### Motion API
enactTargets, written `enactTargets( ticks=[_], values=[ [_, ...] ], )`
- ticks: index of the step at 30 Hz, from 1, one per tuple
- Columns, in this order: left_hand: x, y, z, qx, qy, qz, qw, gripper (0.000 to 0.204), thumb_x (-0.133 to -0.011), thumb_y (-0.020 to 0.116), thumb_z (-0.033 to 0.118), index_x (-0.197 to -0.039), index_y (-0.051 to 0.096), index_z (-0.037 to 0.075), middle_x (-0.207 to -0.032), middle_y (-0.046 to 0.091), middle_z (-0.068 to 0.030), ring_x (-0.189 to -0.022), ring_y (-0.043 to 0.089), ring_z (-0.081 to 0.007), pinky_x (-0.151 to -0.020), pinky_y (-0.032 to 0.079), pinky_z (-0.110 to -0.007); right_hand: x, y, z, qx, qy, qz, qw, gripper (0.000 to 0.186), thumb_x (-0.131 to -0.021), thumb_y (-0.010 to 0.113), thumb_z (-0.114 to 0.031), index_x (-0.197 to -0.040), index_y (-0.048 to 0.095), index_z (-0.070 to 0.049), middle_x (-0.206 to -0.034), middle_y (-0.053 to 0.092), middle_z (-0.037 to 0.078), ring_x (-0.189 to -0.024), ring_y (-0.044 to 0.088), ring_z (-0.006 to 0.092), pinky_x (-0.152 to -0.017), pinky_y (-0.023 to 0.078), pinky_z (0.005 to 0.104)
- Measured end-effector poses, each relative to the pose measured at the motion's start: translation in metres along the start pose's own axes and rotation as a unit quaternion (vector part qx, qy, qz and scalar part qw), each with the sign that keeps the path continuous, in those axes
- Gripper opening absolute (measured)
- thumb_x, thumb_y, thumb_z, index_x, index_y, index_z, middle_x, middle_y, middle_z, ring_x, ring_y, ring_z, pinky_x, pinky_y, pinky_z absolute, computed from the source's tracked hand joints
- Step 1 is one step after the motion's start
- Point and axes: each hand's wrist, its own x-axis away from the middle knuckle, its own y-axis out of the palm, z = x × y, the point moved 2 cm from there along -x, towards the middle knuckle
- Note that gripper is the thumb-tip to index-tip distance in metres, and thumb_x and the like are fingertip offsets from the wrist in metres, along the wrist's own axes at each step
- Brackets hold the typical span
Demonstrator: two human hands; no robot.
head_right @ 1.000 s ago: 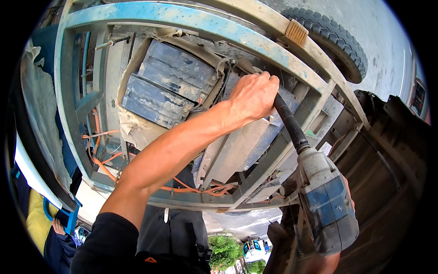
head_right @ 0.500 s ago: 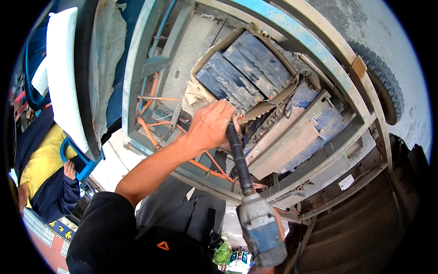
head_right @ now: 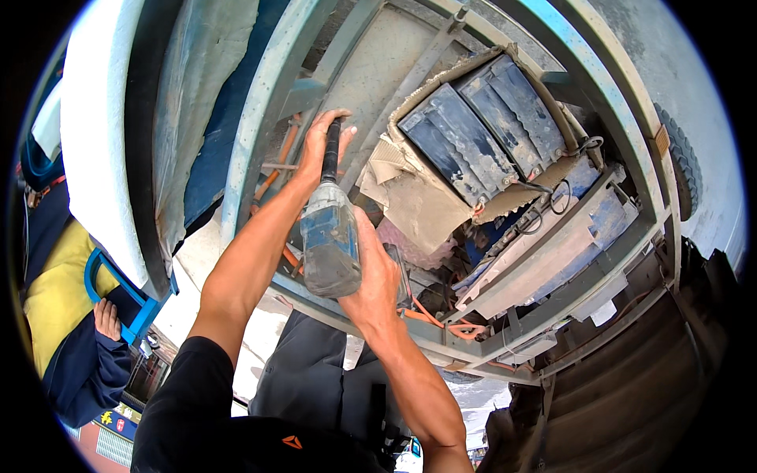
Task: The person uses a power drill to remove bolts from a metal frame on a three-wheeled vehicle. They then use a screwdriver to disconnect wires from the battery terminals and remove a battery unit from the compartment.
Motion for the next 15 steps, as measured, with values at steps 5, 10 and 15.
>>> enactTargets(
  ticks=[5, 10, 15],
  values=[
    [-0.005, -0.004, -0.017, 0.017, 0.067, 0.083, 0.994, 0.039, -0.095, 0.081, 0.018, -0.129, 0.07, 0.004, -0.141, 0.062, -0.0237, -0.133, 0.06, -0.0384, -0.112, 0.048, -0.042, -0.034, 0.028, 0.0, 0.102, -0.033, -0.017, 0.994, 0.082, -0.081, 0.088, -0.015, -0.153, 0.051, 0.0, -0.136, 0.069, 0.025, -0.12, 0.072, 0.0408, -0.098, 0.059, 0.0452],
    [0.006, -0.013, -0.018, 0.077, 0.071, 0.091, 0.99, 0.031, -0.097, 0.077, 0.016, -0.124, 0.072, 0.001, -0.143, 0.063, -0.023, -0.133, 0.061, -0.0363, -0.113, 0.047, -0.044, -0.051, 0.051, 0.003, 0.134, -0.036, -0.014, 0.99, 0.08, -0.08, 0.087, -0.018, -0.151, 0.053, -0.002, -0.134, 0.07, 0.025, -0.116, 0.072, 0.043, -0.094, 0.059, 0.047],
    [0.025, -0.028, -0.016, 0.129, 0.072, 0.085, 0.985, 0.026, -0.096, 0.074, 0.009, -0.121, 0.071, 0.0, -0.142, 0.064, -0.0211, -0.133, 0.061, -0.0355, -0.114, 0.047, -0.046, -0.037, 0.062, 0.0, 0.142, -0.076, -0.025, 0.987, 0.09, -0.071, 0.087, -0.005, -0.151, 0.046, 0.0, -0.124, 0.066, 0.023, -0.107, 0.072, 0.0445, -0.085, 0.058, 0.0513]
  ],
)
